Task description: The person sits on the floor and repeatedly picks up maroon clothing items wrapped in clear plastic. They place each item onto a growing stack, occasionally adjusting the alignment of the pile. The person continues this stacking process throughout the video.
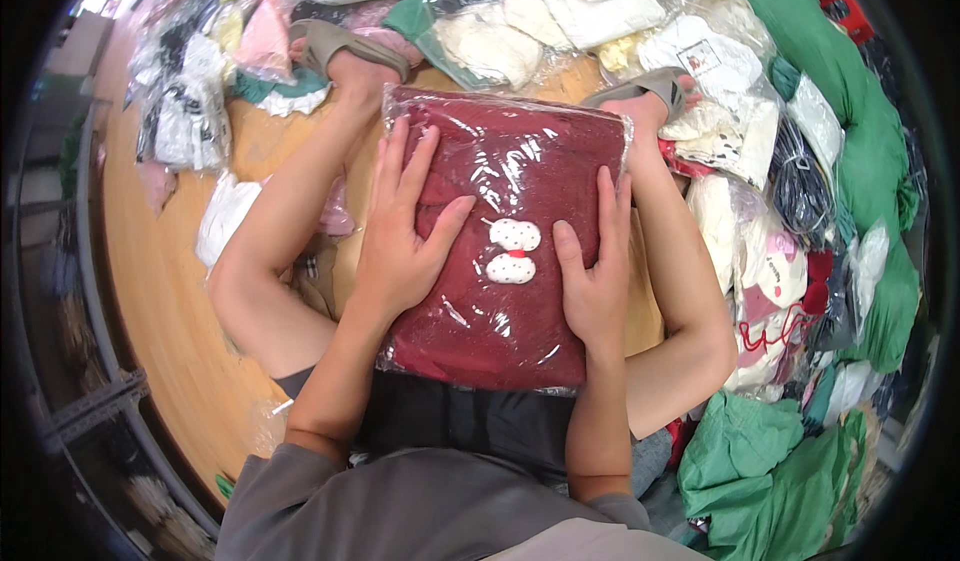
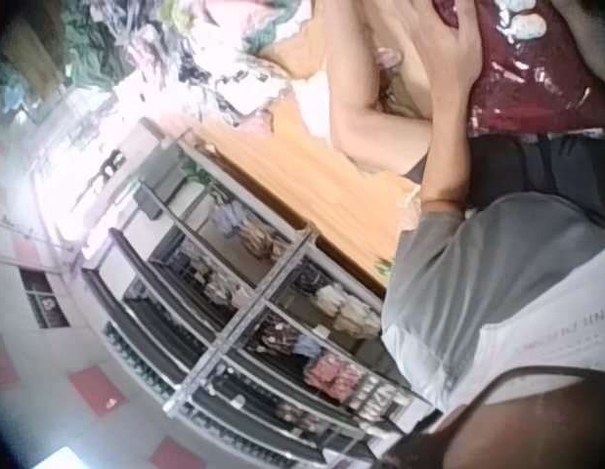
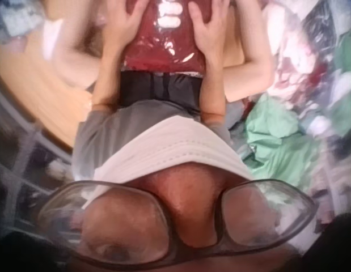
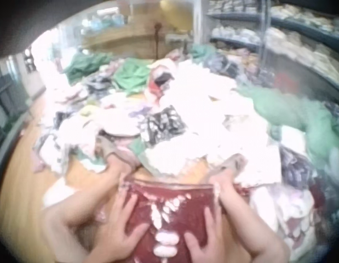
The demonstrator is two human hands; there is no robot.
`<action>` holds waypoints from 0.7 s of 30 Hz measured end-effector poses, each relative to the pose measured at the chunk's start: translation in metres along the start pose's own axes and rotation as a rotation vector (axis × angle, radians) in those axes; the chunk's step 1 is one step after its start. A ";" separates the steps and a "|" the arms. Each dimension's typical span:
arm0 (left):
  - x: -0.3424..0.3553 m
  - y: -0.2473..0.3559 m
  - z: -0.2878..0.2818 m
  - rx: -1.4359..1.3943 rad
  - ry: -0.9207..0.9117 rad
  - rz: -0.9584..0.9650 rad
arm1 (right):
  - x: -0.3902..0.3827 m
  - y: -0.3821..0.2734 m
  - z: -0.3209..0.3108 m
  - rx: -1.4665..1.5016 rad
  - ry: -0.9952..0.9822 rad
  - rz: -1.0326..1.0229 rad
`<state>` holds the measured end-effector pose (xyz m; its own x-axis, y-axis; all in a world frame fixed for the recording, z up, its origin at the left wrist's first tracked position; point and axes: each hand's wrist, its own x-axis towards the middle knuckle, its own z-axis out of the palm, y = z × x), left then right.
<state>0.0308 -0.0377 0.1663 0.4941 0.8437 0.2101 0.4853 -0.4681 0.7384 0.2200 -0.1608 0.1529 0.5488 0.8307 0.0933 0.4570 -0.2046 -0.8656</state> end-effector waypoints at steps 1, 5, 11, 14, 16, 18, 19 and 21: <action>0.003 -0.004 0.003 -0.033 0.009 -0.001 | 0.002 0.003 0.002 0.009 0.004 0.002; 0.010 -0.013 0.009 0.005 -0.041 0.016 | 0.008 0.013 0.005 -0.037 -0.012 0.029; 0.014 -0.035 0.023 -0.044 -0.033 0.032 | 0.015 0.024 0.018 0.035 -0.005 0.013; 0.014 -0.038 0.024 -0.050 -0.038 0.017 | 0.016 0.025 0.020 0.029 -0.006 0.010; 0.015 -0.037 0.023 -0.041 -0.034 0.014 | 0.016 0.024 0.021 0.012 -0.005 0.012; 0.017 -0.038 0.023 -0.026 -0.021 0.023 | 0.018 0.024 0.021 -0.010 -0.006 0.022; 0.015 -0.038 0.023 -0.021 -0.016 0.020 | 0.018 0.023 0.020 -0.002 -0.009 0.021; 0.019 -0.040 0.022 -0.047 -0.002 0.027 | 0.020 0.022 0.017 0.011 -0.019 0.032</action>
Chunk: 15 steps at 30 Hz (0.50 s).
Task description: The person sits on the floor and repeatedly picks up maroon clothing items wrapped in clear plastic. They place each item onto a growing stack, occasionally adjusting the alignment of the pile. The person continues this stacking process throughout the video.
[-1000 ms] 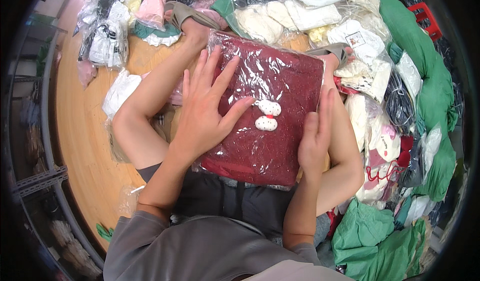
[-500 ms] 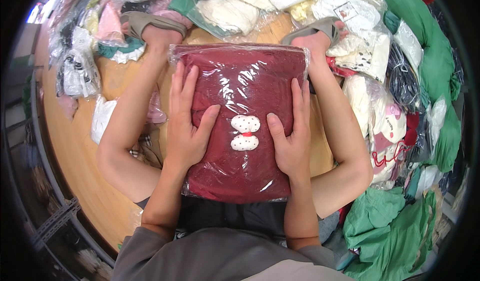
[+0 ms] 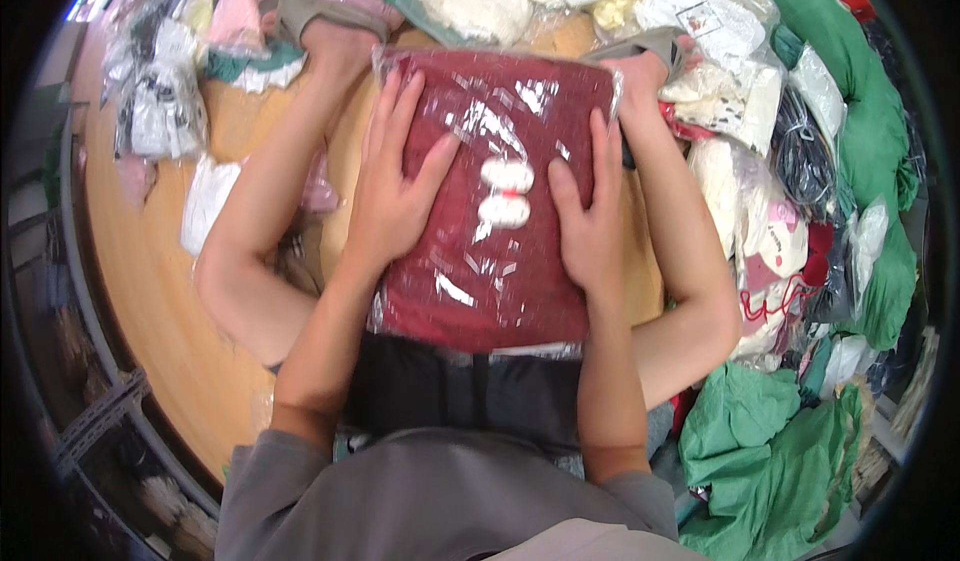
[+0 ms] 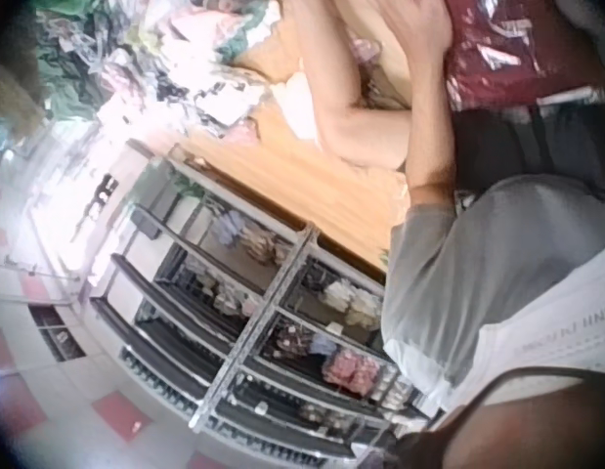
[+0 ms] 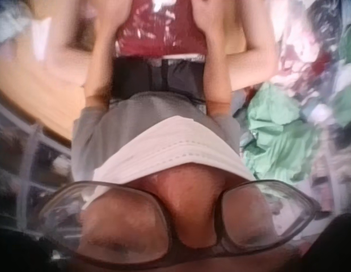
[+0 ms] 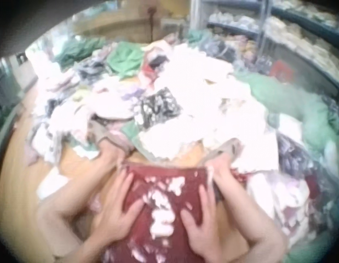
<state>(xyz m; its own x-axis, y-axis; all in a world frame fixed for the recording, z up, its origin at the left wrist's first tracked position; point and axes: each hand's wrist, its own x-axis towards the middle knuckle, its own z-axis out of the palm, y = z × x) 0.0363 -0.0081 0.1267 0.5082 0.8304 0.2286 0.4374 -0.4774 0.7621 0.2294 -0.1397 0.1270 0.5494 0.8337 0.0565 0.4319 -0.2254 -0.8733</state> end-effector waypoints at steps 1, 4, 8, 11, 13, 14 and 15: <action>0.001 -0.002 -0.001 -0.002 0.004 -0.006 | 0.001 0.000 -0.002 -0.011 -0.015 -0.011; -0.005 -0.002 -0.004 -0.059 0.011 -0.067 | 0.002 0.011 -0.005 0.050 -0.007 -0.110; -0.017 -0.007 -0.015 -0.001 0.017 -0.233 | -0.015 -0.002 -0.008 0.290 -0.060 0.049; -0.029 -0.045 -0.014 -0.161 -0.030 -0.376 | -0.020 0.016 -0.007 0.318 -0.042 0.130; -0.032 -0.044 -0.008 -0.329 -0.091 -0.439 | -0.017 0.034 -0.002 0.430 -0.036 0.227; -0.032 -0.042 -0.008 -0.387 -0.112 -0.448 | -0.015 0.041 -0.001 0.464 -0.038 0.251; -0.030 -0.037 -0.008 -0.446 -0.133 -0.463 | -0.015 0.045 0.000 0.495 -0.042 0.282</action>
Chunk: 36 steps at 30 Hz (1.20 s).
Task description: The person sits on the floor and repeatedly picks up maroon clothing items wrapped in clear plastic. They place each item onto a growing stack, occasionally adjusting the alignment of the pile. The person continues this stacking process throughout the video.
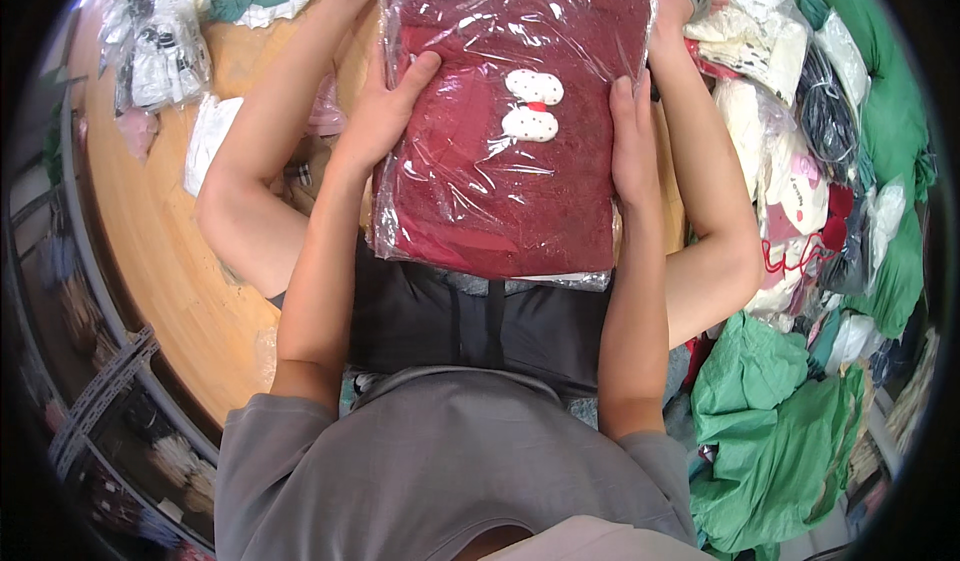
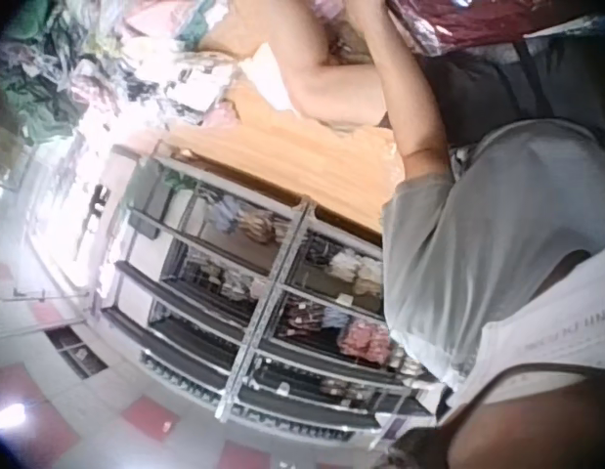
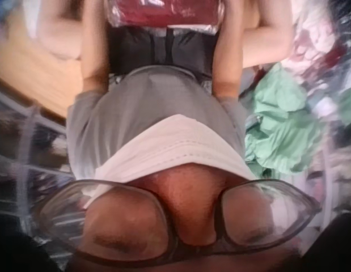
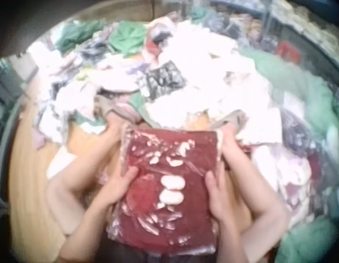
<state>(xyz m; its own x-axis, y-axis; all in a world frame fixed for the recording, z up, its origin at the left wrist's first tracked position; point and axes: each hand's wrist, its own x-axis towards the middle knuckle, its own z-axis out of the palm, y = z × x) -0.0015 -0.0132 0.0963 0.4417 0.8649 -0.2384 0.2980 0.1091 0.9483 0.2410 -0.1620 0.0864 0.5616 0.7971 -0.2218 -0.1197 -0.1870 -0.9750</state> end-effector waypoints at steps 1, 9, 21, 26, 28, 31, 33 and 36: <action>0.001 0.002 0.002 -0.053 -0.030 -0.017 | 0.002 0.002 -0.002 0.008 -0.009 0.009; 0.021 -0.025 -0.002 -0.134 -0.127 -0.241 | 0.017 0.014 -0.002 -0.016 -0.010 0.108; 0.029 -0.041 -0.008 -0.292 -0.209 -0.405 | 0.017 -0.015 0.016 -0.050 0.020 0.083; 0.032 -0.055 -0.009 -0.312 -0.072 -0.453 | 0.025 -0.003 0.008 -0.064 -0.046 -0.109; 0.028 -0.061 -0.008 -0.345 -0.028 -0.404 | 0.019 0.010 0.007 0.024 -0.021 -0.018; 0.022 -0.148 -0.066 0.142 0.047 -0.148 | 0.010 0.002 0.006 0.274 -0.037 0.118; 0.011 -0.194 -0.091 0.194 0.134 -0.155 | 0.008 0.007 0.010 0.460 -0.021 0.129; 0.003 -0.170 -0.062 0.074 0.059 -0.249 | 0.012 0.019 0.007 0.417 -0.019 0.139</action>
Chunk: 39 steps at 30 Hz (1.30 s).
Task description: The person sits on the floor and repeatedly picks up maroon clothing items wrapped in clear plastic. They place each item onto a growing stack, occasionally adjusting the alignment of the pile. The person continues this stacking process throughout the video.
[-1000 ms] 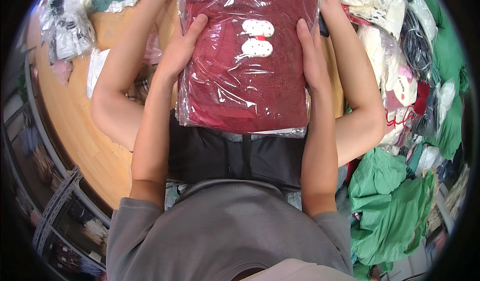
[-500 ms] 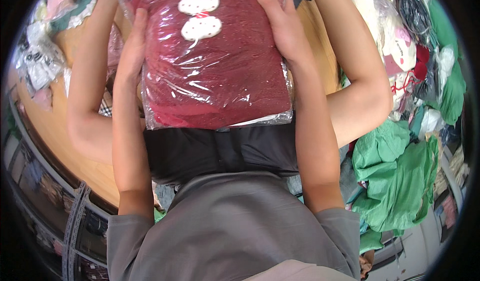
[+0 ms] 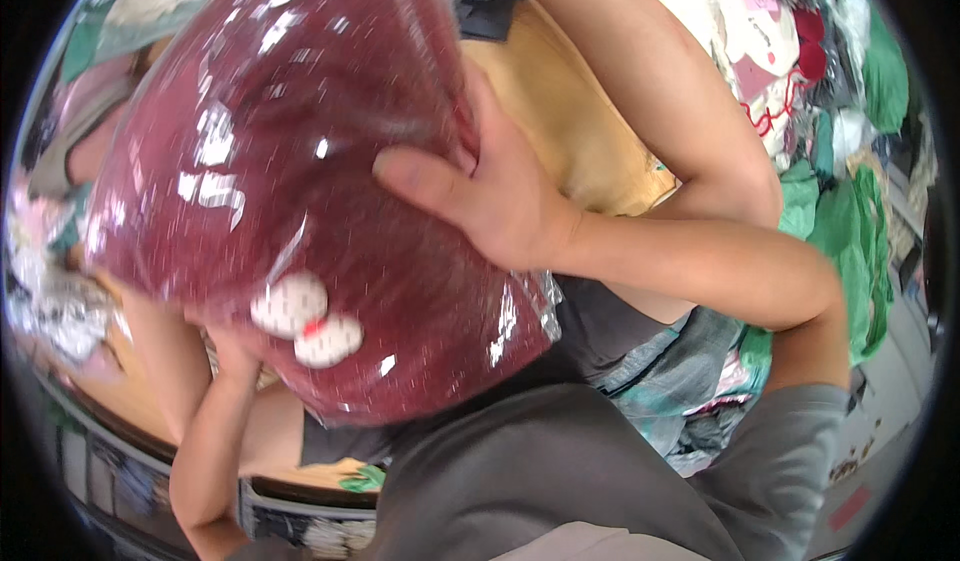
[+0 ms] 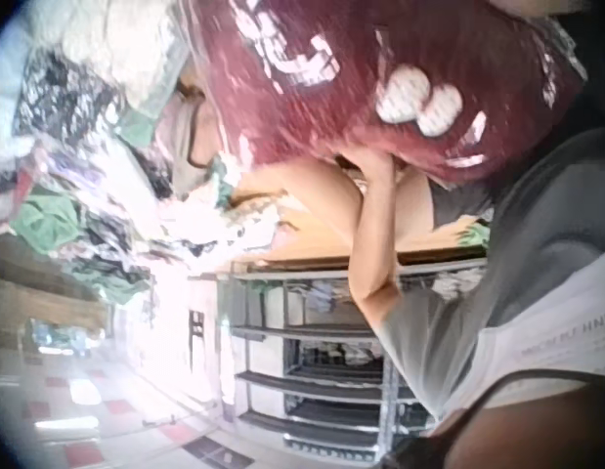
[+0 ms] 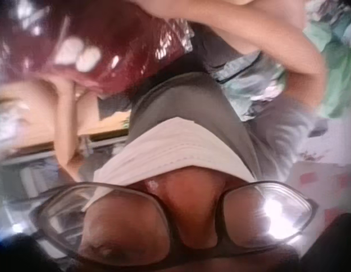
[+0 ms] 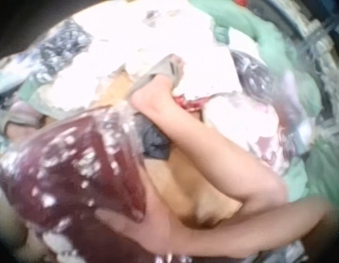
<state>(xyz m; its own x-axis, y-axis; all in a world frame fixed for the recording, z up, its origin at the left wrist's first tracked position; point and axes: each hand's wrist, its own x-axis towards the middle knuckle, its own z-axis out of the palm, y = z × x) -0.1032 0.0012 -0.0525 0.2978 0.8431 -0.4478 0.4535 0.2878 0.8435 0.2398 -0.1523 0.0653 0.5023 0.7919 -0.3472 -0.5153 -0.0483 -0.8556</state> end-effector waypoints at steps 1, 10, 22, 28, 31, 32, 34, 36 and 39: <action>-0.002 0.009 0.009 -0.019 -0.038 -0.020 | 0.003 0.003 -0.003 -0.051 0.002 -0.007; 0.000 0.019 0.033 -0.031 -0.198 -0.105 | 0.003 0.019 -0.021 -0.485 -0.033 0.086; -0.001 0.070 0.021 -0.228 -0.529 -0.234 | 0.000 0.008 -0.007 -0.419 0.018 -0.072; -0.001 0.106 0.022 -0.105 -0.671 -0.276 | 0.002 -0.008 -0.014 -0.610 -0.029 0.172; 0.001 0.111 0.020 -0.011 -0.697 -0.289 | 0.005 -0.007 -0.020 -0.671 -0.050 0.234; 0.005 0.112 0.021 -0.012 -0.709 -0.289 | 0.008 -0.004 -0.022 -0.641 -0.050 0.204; 0.005 0.111 0.024 -0.023 -0.735 -0.303 | 0.009 0.002 -0.022 -0.595 -0.052 0.181; 0.005 0.106 0.022 -0.132 -0.713 -0.334 | 0.009 0.005 -0.024 -0.575 -0.047 0.177; -0.001 0.091 0.019 -0.203 -0.663 -0.354 | 0.008 0.016 -0.023 -0.456 -0.060 0.104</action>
<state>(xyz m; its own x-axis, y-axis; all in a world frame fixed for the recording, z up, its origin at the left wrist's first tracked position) -0.0464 0.0178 0.0198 0.6331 0.2555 -0.7307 0.4721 0.6207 0.6260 0.2513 -0.1607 0.0404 0.4165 0.8016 -0.4289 -0.1963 -0.3813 -0.9033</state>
